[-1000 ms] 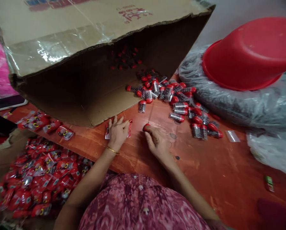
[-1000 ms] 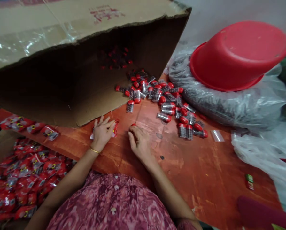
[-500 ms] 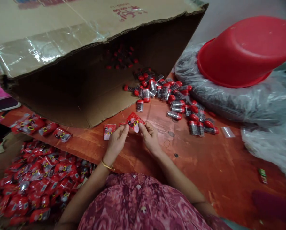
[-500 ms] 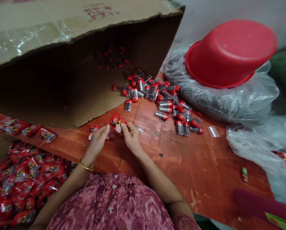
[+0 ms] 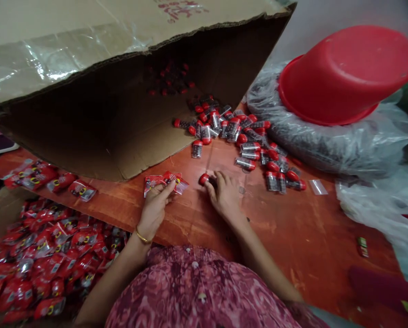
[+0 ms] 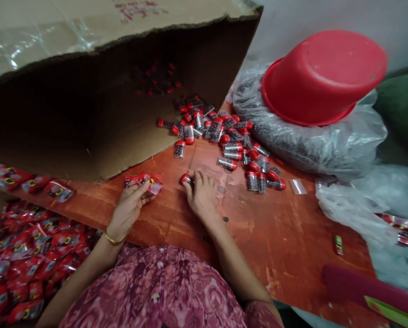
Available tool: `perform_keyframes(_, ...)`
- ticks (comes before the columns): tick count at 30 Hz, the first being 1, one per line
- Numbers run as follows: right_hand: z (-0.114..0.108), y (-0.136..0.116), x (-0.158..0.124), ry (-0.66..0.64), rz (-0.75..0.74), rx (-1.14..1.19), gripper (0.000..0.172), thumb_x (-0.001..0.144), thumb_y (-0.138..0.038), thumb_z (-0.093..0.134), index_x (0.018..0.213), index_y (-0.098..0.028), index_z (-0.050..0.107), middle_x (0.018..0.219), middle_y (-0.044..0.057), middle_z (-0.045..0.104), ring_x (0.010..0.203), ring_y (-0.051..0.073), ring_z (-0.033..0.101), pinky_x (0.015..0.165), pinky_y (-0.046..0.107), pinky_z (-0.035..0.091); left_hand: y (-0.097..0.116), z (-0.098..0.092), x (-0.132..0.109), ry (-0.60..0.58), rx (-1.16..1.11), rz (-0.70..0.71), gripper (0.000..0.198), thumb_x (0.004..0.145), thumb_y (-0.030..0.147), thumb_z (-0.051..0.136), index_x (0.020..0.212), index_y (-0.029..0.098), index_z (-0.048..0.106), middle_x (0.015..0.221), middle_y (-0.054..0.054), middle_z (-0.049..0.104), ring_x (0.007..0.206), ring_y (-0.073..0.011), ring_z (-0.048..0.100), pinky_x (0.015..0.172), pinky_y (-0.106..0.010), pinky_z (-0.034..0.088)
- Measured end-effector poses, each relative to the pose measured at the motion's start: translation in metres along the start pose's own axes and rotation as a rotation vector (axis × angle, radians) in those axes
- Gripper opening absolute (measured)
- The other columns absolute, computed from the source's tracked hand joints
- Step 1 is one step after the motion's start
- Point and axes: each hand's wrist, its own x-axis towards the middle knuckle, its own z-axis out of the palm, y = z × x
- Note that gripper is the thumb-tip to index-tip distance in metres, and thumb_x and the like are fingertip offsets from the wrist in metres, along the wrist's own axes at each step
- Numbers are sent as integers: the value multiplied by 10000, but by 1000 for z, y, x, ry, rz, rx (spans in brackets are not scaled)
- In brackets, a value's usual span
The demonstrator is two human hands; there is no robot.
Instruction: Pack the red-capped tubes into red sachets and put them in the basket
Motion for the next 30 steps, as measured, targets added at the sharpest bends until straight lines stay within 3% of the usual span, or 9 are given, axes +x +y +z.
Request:
perform_keyframes(2,0,15,1,-10,30,-74,354,873,-430,472,1021,-141,611,1124,181,609,995,306,520,861,470,379,2,1,2,-6,-27,-27,378,465,385,845,680,146,646,648,-1,676,569,-100,596,560,-206,457)
perform_keyframes(5,0,21,-6,-31,52,92,257,836,-404,542,901,-164,608,991,132,639,900,264,538,809,423,409,3,5,4,-14,-54,-64,369,465,374,848,657,150,625,612,15,654,544,-92,585,552,-204,453)
perform_keyframes(8,-7,9,-15,-58,184,535,219,804,-412,589,829,-195,569,738,28,596,666,171,518,634,313,434,2,8,6,-31,-51,-79,378,455,384,850,639,152,614,598,16,647,539,-93,586,534,-197,442)
perform_keyframes(12,-27,-14,-19,-244,281,1046,261,719,-445,681,773,-209,583,635,-29,548,504,110,465,461,237,399,1,9,4,-83,-22,-74,395,456,418,843,651,151,626,594,9,649,548,-102,593,530,-200,440)
perform_keyframes(17,-35,-29,-14,-262,302,1066,262,668,-428,724,717,-203,598,591,-40,530,493,92,431,441,214,361,1,10,0,-152,48,-64,389,489,447,823,642,135,648,599,-11,660,544,-114,593,560,-226,466)
perform_keyframes(24,-23,-30,-16,-213,337,1052,305,662,-455,721,728,-190,584,603,-38,525,508,85,430,453,207,363,1,15,-1,-196,56,-8,446,436,501,823,594,125,642,592,-16,658,542,-112,576,586,-235,472)
perform_keyframes(28,-14,-34,-20,-270,381,1119,333,682,-480,700,759,-188,560,597,-54,517,435,59,411,392,190,354,-9,22,-1,-194,-4,81,404,455,432,837,643,134,640,610,18,642,550,-87,547,583,-211,451)
perform_keyframes(30,-7,-38,-23,-208,405,1151,331,709,-486,677,782,-191,547,589,-63,519,408,52,419,382,184,358,-17,26,-2,-195,-26,95,388,477,419,831,645,130,634,604,22,631,543,-79,535,574,-203,442)
